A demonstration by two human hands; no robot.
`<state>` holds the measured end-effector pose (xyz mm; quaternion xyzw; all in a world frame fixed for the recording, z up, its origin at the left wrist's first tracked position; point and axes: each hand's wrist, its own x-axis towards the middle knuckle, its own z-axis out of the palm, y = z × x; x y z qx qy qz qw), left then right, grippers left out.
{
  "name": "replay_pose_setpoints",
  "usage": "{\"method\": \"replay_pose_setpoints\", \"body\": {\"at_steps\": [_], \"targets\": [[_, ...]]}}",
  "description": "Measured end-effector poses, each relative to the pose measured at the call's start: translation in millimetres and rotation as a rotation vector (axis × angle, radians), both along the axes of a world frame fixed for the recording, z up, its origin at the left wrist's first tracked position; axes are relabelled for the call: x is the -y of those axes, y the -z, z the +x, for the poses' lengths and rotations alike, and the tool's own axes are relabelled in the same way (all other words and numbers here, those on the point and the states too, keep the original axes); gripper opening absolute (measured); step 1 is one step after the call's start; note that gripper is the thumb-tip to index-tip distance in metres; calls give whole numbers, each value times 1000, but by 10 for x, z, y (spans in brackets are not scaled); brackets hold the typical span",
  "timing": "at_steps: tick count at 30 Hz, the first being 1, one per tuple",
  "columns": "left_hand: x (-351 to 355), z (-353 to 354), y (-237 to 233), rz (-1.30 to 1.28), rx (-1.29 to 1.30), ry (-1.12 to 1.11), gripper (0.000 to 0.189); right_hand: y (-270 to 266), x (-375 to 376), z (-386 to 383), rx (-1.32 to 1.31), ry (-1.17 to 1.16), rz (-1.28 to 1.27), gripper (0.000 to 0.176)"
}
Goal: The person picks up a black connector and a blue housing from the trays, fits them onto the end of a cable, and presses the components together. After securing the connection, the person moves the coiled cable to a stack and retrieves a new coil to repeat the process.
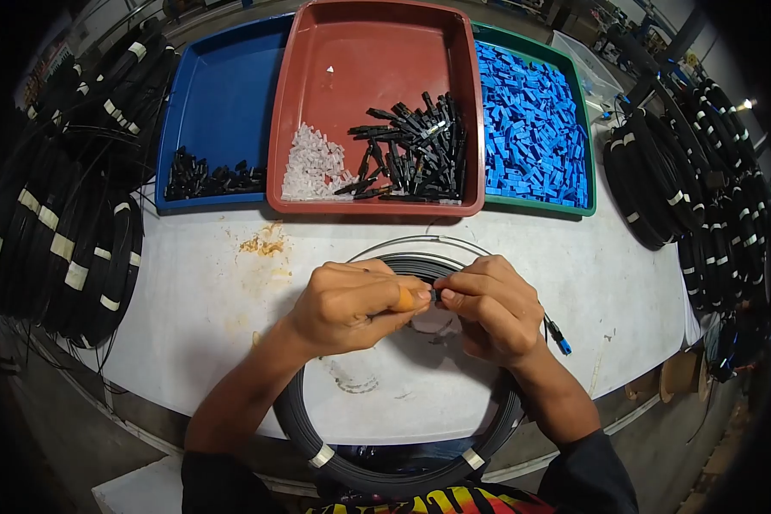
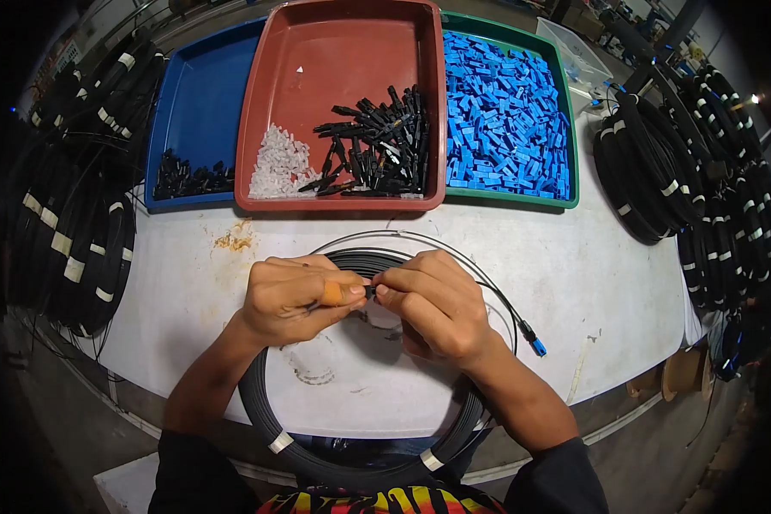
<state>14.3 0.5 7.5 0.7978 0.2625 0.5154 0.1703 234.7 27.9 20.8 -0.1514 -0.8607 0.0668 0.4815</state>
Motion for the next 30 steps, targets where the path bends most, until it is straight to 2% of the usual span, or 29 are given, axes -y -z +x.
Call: {"method": "replay_pose_setpoints", "body": {"at_steps": [1,3,4,6,8,10,11,13,14,17,20,22,24,26,28,29,30], "targets": [[-3,8,1,41,6,15,18,-4,11,8,1,-1,-1,27],[-6,-2,-15,100,-47,15,17,-8,53,36,35,-37,-310,26],[-8,-8,-22,160,-103,15,16,3,76,39,35,-33,-312,26],[-19,-28,-13,133,-109,20,16,40,80,21,-2,-19,-607,26],[-26,-35,7,109,-112,6,15,53,20,-9,2,-30,-517,25],[-13,-13,40,20,-7,-48,12,30,-2,-47,-19,-7,-196,26],[-6,-8,29,18,-6,-52,12,13,-2,-45,-17,-11,-198,26],[9,3,-12,4,-9,-18,15,-15,19,-19,51,42,7,27],[18,3,-3,0,-9,-16,15,-4,40,-6,51,44,4,27],[-21,-18,0,172,-98,-5,14,57,64,19,19,-28,-466,28],[-26,-46,-6,154,-167,2,13,111,39,-24,-28,9,-511,28],[-7,-49,-21,-64,-64,-33,14,31,15,-34,7,44,-413,27],[-1,-44,-7,-121,-12,5,14,-20,-2,-37,43,42,12,26],[-6,-54,7,-173,38,39,14,-14,27,-13,61,45,32,25],[-12,-64,20,21,-86,47,15,30,39,33,134,-24,-324,26],[-31,-44,19,79,-101,49,15,75,36,47,78,-67,-534,29],[-34,-35,20,78,-100,56,15,95,36,52,78,-60,-535,29]]}}
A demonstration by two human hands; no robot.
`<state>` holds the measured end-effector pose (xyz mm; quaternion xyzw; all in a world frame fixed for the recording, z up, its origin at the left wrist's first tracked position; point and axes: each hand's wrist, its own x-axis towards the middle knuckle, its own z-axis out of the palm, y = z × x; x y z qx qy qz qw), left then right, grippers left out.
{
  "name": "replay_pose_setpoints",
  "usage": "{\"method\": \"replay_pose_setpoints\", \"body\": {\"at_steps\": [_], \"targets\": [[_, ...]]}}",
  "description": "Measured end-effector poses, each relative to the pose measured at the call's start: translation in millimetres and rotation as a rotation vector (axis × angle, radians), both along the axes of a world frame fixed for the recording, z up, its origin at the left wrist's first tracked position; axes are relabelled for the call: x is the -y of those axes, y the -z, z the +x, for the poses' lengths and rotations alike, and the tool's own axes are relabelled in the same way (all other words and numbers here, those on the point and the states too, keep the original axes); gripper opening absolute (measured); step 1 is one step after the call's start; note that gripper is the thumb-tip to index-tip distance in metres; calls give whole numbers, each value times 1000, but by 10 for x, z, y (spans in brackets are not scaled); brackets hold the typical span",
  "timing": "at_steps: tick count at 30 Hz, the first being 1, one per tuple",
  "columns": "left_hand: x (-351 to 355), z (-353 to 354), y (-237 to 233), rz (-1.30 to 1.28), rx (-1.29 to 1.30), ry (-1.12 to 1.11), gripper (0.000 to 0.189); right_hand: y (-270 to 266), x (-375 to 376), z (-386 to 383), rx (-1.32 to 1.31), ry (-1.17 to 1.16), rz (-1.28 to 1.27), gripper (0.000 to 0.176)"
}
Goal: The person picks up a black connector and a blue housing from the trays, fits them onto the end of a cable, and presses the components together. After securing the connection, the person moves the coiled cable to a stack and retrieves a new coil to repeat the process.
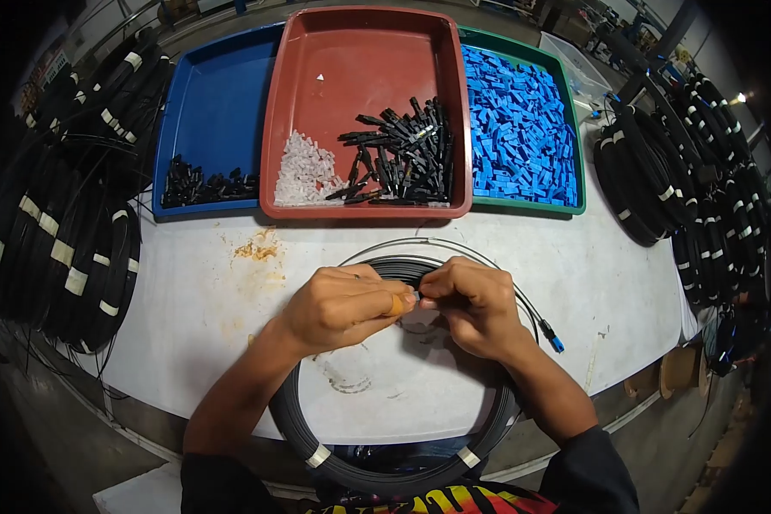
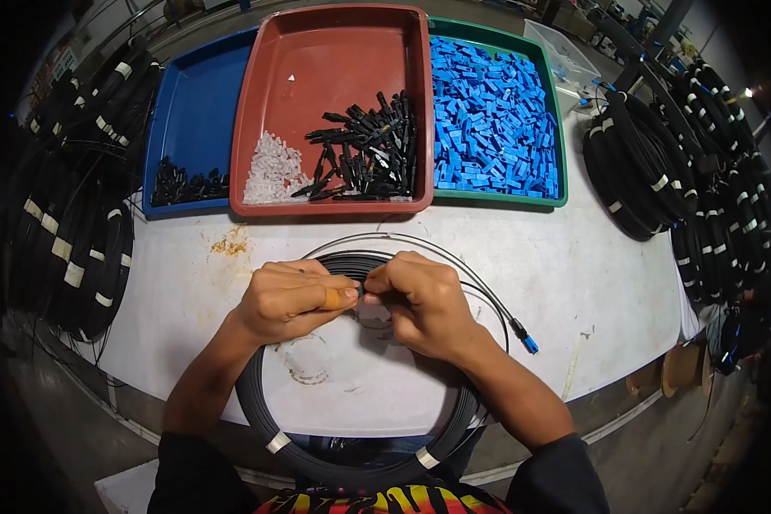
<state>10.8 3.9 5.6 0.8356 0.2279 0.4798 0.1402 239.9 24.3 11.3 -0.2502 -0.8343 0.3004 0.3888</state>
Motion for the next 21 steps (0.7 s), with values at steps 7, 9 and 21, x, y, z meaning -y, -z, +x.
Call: {"method": "replay_pose_setpoints", "body": {"at_steps": [7,9,21], "targets": [[18,2,-4,-81,46,-57,19,-87,-14,-34,39,49,453,26],[16,0,11,-26,26,-42,21,-36,9,-4,8,24,218,26],[37,0,-33,-231,100,-54,14,-84,8,-5,10,45,394,26]]}}
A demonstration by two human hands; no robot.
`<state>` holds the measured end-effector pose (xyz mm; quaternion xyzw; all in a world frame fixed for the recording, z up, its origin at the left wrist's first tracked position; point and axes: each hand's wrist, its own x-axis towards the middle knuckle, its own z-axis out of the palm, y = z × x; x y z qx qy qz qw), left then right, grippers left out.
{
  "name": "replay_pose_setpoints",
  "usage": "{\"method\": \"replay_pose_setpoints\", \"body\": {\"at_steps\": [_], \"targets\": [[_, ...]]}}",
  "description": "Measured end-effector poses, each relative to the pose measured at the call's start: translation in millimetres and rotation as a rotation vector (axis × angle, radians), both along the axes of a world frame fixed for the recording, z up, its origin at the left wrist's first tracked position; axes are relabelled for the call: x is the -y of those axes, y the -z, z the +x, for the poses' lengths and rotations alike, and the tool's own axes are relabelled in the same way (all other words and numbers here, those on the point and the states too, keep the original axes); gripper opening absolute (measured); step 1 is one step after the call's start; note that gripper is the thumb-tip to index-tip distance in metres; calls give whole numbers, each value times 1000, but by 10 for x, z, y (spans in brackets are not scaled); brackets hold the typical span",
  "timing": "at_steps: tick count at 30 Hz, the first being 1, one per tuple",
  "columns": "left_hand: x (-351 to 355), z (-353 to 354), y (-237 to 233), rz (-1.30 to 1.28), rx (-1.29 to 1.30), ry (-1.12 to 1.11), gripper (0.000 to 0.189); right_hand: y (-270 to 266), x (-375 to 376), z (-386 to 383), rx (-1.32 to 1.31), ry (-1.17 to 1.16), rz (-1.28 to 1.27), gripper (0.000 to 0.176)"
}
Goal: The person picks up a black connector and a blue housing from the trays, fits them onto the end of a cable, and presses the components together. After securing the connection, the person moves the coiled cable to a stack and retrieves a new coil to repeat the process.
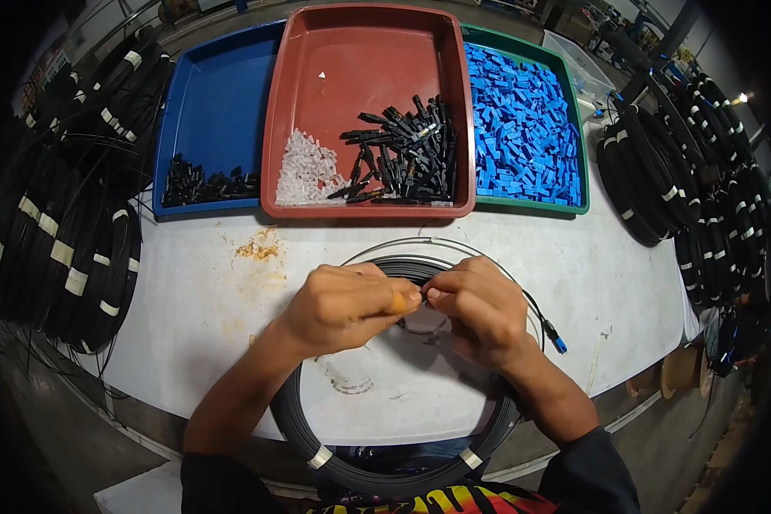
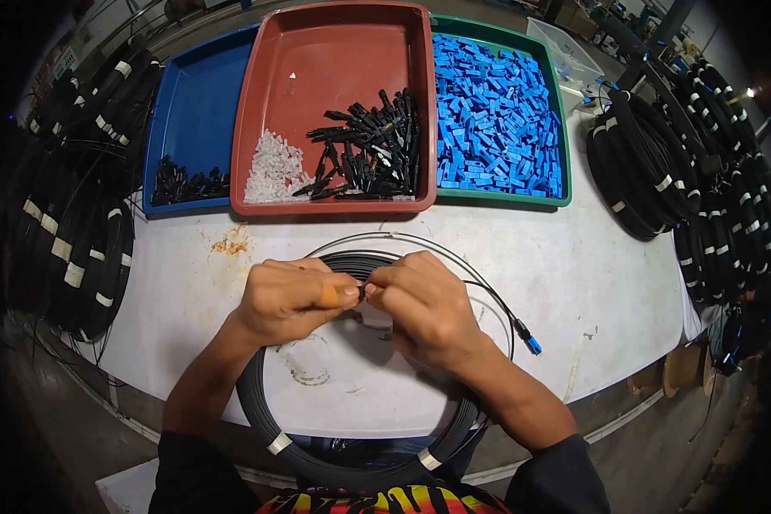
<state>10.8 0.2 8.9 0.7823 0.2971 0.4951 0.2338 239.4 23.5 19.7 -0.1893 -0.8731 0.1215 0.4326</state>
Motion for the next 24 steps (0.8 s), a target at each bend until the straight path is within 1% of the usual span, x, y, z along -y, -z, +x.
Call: {"method": "replay_pose_setpoints", "body": {"at_steps": [1,2,3,5,6,7,8,9,10,11,12,13,14,15,16,17,18,20,21,22,23,24], "targets": [[-35,-16,21,149,-92,30,17,8,24,16,27,-14,-185,26],[-55,-24,34,298,-182,59,19,12,39,13,26,-12,-185,26],[-50,-25,37,297,-181,59,19,15,53,-2,-4,8,-347,27],[-33,-34,35,214,-160,19,18,20,67,-40,-65,44,-669,28],[-28,-34,27,214,-161,16,18,44,54,-52,-73,54,-544,27],[-24,-30,16,140,-101,-1,17,28,20,-60,-72,51,-543,27],[-16,-25,7,64,-40,-16,16,-2,-30,-66,-49,28,-244,26],[0,-21,-2,63,-39,-17,16,-27,-51,-64,-25,7,54,25],[16,-13,-13,-6,12,-2,16,-46,-39,-64,-24,8,54,25],[23,-7,-19,-73,61,13,16,-67,-23,-69,-23,17,139,25],[21,1,-13,-73,59,14,16,-74,-9,-73,-22,24,222,24],[16,13,-1,44,-10,10,15,-61,2,-53,-25,26,221,24],[8,22,3,163,-78,9,15,-38,13,-16,0,5,3,24],[2,19,-3,163,-79,15,15,-8,23,13,25,-15,-215,25],[-4,10,-8,212,-150,24,14,34,29,23,-9,-24,-461,26],[-9,6,-11,262,-221,29,13,53,24,19,-8,-22,-461,26],[-20,5,-10,264,-220,26,13,65,9,2,-18,-12,-437,25],[-24,-15,-2,124,-84,-13,16,60,-28,-30,-28,-9,-416,25],[-13,-18,-4,123,-85,-17,16,36,-63,-42,-33,-14,-193,25],[-2,-15,-14,51,-48,-20,15,13,-80,-50,-39,-18,32,26],[6,-7,-26,-20,-11,-21,14,-5,-69,-54,-38,-19,32,26],[18,4,-42,-19,-11,-21,14,-22,-46,-57,-3,8,117,26]]}}
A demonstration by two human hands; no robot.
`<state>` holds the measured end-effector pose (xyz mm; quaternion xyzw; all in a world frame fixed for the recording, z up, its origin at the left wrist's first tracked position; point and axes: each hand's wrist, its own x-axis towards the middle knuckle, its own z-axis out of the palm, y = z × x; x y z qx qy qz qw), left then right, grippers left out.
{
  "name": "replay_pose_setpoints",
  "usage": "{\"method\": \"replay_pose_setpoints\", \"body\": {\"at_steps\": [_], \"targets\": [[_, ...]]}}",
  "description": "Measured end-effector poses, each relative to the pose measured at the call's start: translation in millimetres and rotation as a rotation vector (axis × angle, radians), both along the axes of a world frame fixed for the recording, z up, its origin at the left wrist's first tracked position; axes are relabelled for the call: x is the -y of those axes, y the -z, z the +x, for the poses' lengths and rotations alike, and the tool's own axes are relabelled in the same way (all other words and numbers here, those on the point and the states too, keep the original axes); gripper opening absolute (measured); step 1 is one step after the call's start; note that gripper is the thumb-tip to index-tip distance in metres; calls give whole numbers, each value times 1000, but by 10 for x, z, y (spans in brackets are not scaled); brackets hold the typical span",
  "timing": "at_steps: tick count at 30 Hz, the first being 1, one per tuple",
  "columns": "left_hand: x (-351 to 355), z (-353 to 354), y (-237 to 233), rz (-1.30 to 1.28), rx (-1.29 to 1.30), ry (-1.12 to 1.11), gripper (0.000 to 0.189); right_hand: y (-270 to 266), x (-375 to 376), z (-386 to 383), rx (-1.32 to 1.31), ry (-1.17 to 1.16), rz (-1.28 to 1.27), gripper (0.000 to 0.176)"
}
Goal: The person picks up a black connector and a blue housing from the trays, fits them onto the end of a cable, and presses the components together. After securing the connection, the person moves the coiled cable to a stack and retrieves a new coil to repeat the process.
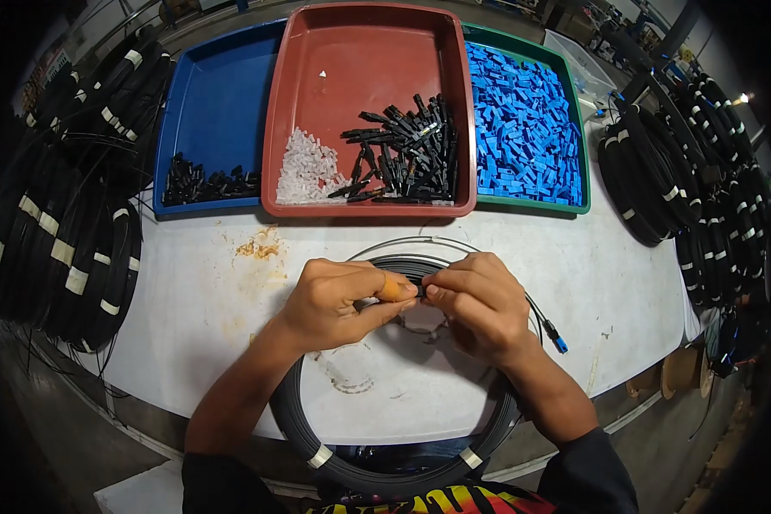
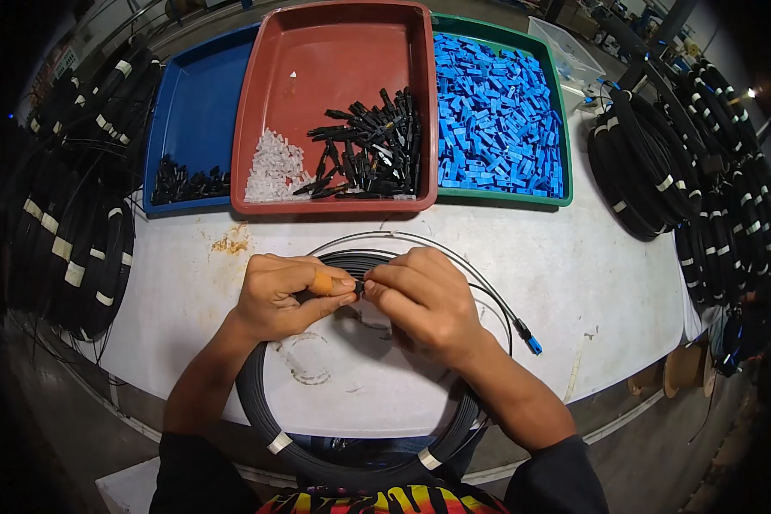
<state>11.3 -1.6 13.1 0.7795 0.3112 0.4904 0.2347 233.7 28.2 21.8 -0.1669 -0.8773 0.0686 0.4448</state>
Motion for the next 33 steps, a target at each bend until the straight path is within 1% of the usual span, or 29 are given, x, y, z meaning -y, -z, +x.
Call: {"method": "replay_pose_setpoints", "body": {"at_steps": [1,3,5,6,7,8,9,10,11,12,14,15,16,17,18,19,21,22,23,24,25,26,28,29,31,32,33], "targets": [[14,11,-19,19,-25,3,14,-15,22,0,33,30,85,26],[14,14,-21,38,-53,6,14,-5,44,16,46,27,71,26],[-7,23,10,319,-187,34,13,58,59,75,0,-43,-414,24],[-12,31,7,349,-201,30,13,67,63,72,0,-39,-414,24],[-24,28,22,350,-198,31,13,72,68,55,-27,-24,-544,24],[-38,15,49,277,-145,20,13,74,69,38,-54,-13,-674,24],[-41,-1,62,205,-93,6,12,69,49,19,-49,-18,-672,24],[-30,-14,59,206,-93,-3,12,63,15,-8,-75,-29,-460,23],[-12,-23,54,92,-35,-9,14,62,1,-28,-103,-38,-250,22],[3,-25,48,-22,24,-12,17,54,5,-34,-102,-42,-252,22],[16,-5,32,-30,23,6,17,13,10,-18,-32,15,55,22],[19,3,26,-39,20,28,17,-1,19,-7,-33,17,55,22],[14,5,23,-39,18,31,17,-13,30,7,8,-7,11,21],[2,8,20,114,-68,33,16,-18,39,27,50,-29,-32,20],[-10,14,17,266,-154,39,16,2,43,61,67,-38,-206,20],[-16,17,9,266,-153,46,16,30,59,70,66,-31,-207,20],[-24,11,-11,417,-327,27,16,69,77,70,-54,-14,-832,23],[-28,11,-1,417,-327,24,16,61,71,67,-48,5,-875,25],[-29,8,18,311,-232,6,16,66,48,48,-45,-1,-875,25],[-21,-2,28,204,-139,-14,15,78,13,19,-69,-25,-606,25],[-6,-10,27,201,-140,-22,15,87,-5,-4,-94,-47,-339,26],[6,-11,19,81,-64,-14,15,83,-7,-11,-93,-52,-341,26],[30,-9,-16,-141,61,19,14,43,-13,7,-25,-14,-2,28],[29,-14,-15,-139,62,19,14,4,1,16,-23,-13,0,28],[26,-20,-15,-13,-26,31,15,-58,62,37,81,-22,-120,29],[18,0,-11,-13,-28,37,15,17,70,46,11,-48,-311,23],[6,27,-3,163,-80,45,15,25,106,57,6,-39,-311,23]]}}
